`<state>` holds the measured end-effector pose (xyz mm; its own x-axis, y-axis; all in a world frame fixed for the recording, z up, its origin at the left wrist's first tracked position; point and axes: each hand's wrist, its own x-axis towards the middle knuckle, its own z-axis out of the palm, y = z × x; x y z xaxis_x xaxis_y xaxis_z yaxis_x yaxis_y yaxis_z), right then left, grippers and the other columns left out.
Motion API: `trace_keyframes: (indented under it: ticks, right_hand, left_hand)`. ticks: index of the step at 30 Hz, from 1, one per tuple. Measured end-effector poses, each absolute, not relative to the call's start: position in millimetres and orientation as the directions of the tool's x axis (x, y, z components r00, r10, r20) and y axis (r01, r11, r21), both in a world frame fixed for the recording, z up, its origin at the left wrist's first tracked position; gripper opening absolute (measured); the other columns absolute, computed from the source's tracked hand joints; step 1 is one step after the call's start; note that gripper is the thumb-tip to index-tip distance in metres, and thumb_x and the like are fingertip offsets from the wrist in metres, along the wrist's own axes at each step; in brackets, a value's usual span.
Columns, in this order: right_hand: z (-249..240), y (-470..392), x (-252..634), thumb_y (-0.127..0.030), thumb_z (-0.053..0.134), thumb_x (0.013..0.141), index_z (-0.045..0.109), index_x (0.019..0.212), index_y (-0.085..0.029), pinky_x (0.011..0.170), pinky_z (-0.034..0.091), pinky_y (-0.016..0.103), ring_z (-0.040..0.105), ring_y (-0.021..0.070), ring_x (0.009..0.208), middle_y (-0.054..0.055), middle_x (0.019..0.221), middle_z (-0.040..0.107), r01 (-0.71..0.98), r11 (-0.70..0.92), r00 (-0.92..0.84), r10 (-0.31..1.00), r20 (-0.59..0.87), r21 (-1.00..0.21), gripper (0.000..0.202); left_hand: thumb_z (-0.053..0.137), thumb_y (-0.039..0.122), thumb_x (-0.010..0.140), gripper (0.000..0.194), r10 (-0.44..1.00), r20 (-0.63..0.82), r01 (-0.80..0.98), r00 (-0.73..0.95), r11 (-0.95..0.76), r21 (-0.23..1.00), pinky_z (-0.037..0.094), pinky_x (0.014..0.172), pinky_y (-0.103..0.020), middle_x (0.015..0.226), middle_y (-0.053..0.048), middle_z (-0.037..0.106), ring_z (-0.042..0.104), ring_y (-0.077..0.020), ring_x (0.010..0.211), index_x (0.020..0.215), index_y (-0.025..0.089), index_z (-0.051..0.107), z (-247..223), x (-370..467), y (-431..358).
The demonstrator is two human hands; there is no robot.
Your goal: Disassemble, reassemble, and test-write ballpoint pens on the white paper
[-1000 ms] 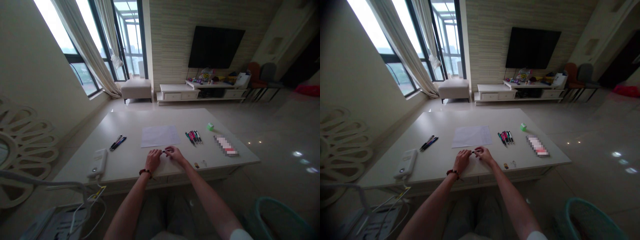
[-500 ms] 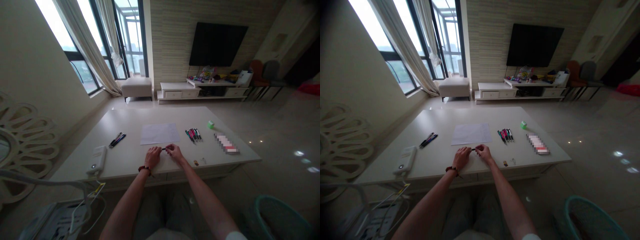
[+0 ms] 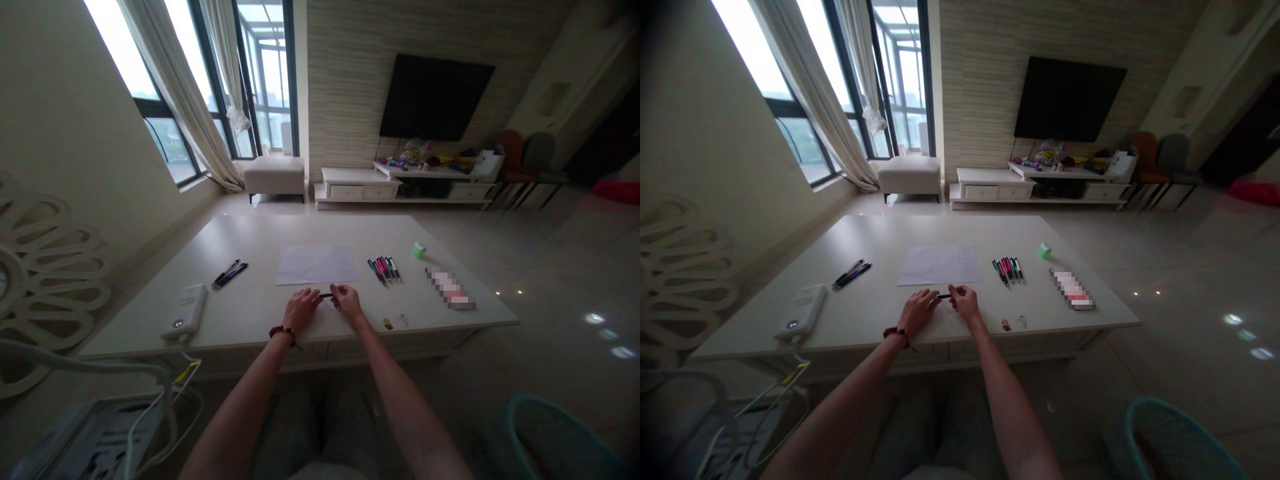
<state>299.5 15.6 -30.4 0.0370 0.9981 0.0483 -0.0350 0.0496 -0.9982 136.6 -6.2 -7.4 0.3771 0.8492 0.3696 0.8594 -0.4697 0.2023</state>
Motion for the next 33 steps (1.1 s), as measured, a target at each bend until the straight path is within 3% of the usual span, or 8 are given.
trace_keyframes:
  ticks: [3, 7, 13, 17, 22, 27, 30, 33]
  right_hand:
    - [-30.9, 14.8, 299.2, -0.05, 0.063, 0.065, 0.053, 0.071, -0.016, 0.036, 0.034, 0.02, 0.045, 0.0087, 0.038, -0.002, 0.05, 0.054, -0.024, 0.079, 0.024, 0.997, 0.078, -0.997, 0.035]
    - [-28.8, 11.4, 300.8, -0.043, 0.07, 0.059, 0.054, 0.087, -0.018, 0.044, 0.042, 0.021, 0.055, 0.0115, 0.052, 0.0, 0.064, 0.06, -0.05, 0.165, 0.057, 0.985, 0.163, -0.985, 0.041]
    - [-27.8, 11.8, 299.3, -0.052, 0.058, 0.069, 0.055, 0.064, -0.016, 0.037, 0.035, 0.02, 0.046, 0.0091, 0.039, 0.001, 0.049, 0.056, 0.038, 0.083, 0.022, 0.996, 0.084, -0.996, 0.037]
    - [-29.3, 12.9, 297.9, -0.046, 0.066, 0.062, 0.055, 0.073, -0.017, 0.04, 0.038, 0.02, 0.053, 0.0116, 0.048, 0.001, 0.06, 0.061, -0.003, 0.145, 0.053, 0.988, 0.145, -0.989, 0.033]
    - [-27.9, 11.1, 294.6, -0.047, 0.057, 0.07, 0.055, 0.07, -0.017, 0.04, 0.037, 0.021, 0.049, 0.0106, 0.042, 0.001, 0.053, 0.058, 0.045, 0.146, 0.048, 0.988, 0.149, -0.988, 0.03]
    - [-30.3, 11.4, 292.1, -0.041, 0.064, 0.065, 0.057, 0.08, -0.018, 0.044, 0.041, 0.021, 0.054, 0.0115, 0.05, 0.003, 0.069, 0.063, 0.067, 0.205, 0.085, 0.974, 0.21, -0.977, 0.029]
    - [-31.3, 12.1, 292.1, -0.045, 0.057, 0.07, 0.057, 0.072, -0.016, 0.038, 0.036, 0.021, 0.048, 0.0103, 0.042, 0.002, 0.058, 0.059, 0.095, 0.168, 0.065, 0.983, 0.174, -0.981, 0.029]
    - [-31.3, 12.9, 292.7, -0.045, 0.061, 0.066, 0.057, 0.071, -0.016, 0.039, 0.036, 0.021, 0.051, 0.0111, 0.044, 0.002, 0.059, 0.06, 0.105, 0.172, 0.059, 0.982, 0.179, -0.98, 0.03]
  left_hand:
    - [0.038, 0.034, 0.089, 0.02, 0.847, 0.357, 0.862, 0.394, -0.475, 0.175, 0.034, 0.071, -0.028, 0.086, -0.003, 0.056, 0.051, -0.0157, 0.08, 0.095, 0.025, 0.055, -8.0, 136.2, -6.0]
    - [0.038, 0.034, 0.09, 0.02, 0.842, 0.361, 0.861, 0.401, -0.481, 0.165, 0.033, 0.07, -0.028, 0.084, -0.002, 0.056, 0.051, -0.0155, 0.078, 0.094, 0.025, 0.055, -8.9, 135.9, -5.0]
    - [0.037, 0.033, 0.09, 0.021, 0.847, 0.348, 0.869, 0.402, -0.473, 0.145, 0.032, 0.072, -0.029, 0.087, -0.003, 0.057, 0.051, -0.016, 0.08, 0.098, 0.026, 0.055, -12.0, 134.9, -0.5]
    - [0.037, 0.032, 0.09, 0.02, 0.84, 0.354, 0.873, 0.412, -0.475, 0.111, 0.031, 0.073, -0.03, 0.086, -0.003, 0.058, 0.052, -0.0166, 0.081, 0.097, 0.025, 0.055, -12.4, 135.5, 1.3]
    - [0.039, 0.029, 0.09, 0.018, 0.821, 0.379, 0.862, 0.428, -0.497, 0.104, 0.031, 0.074, -0.03, 0.086, -0.003, 0.058, 0.052, -0.0172, 0.082, 0.095, 0.024, 0.055, -12.2, 135.4, 1.1]
    - [0.04, 0.029, 0.089, 0.017, 0.808, 0.404, 0.85, 0.43, -0.513, 0.122, 0.031, 0.074, -0.031, 0.086, -0.003, 0.059, 0.052, -0.0176, 0.083, 0.094, 0.024, 0.056, -14.2, 133.6, 1.0]
    - [0.04, 0.028, 0.089, 0.017, 0.803, 0.416, 0.845, 0.426, -0.518, 0.133, 0.031, 0.075, -0.031, 0.085, -0.003, 0.059, 0.052, -0.0173, 0.082, 0.092, 0.024, 0.056, -14.7, 132.5, 0.1]
    - [0.04, 0.027, 0.089, 0.016, 0.802, 0.424, 0.843, 0.421, -0.518, 0.144, 0.031, 0.075, -0.031, 0.084, -0.003, 0.06, 0.052, -0.0172, 0.083, 0.091, 0.024, 0.056, -14.3, 132.2, -1.3]
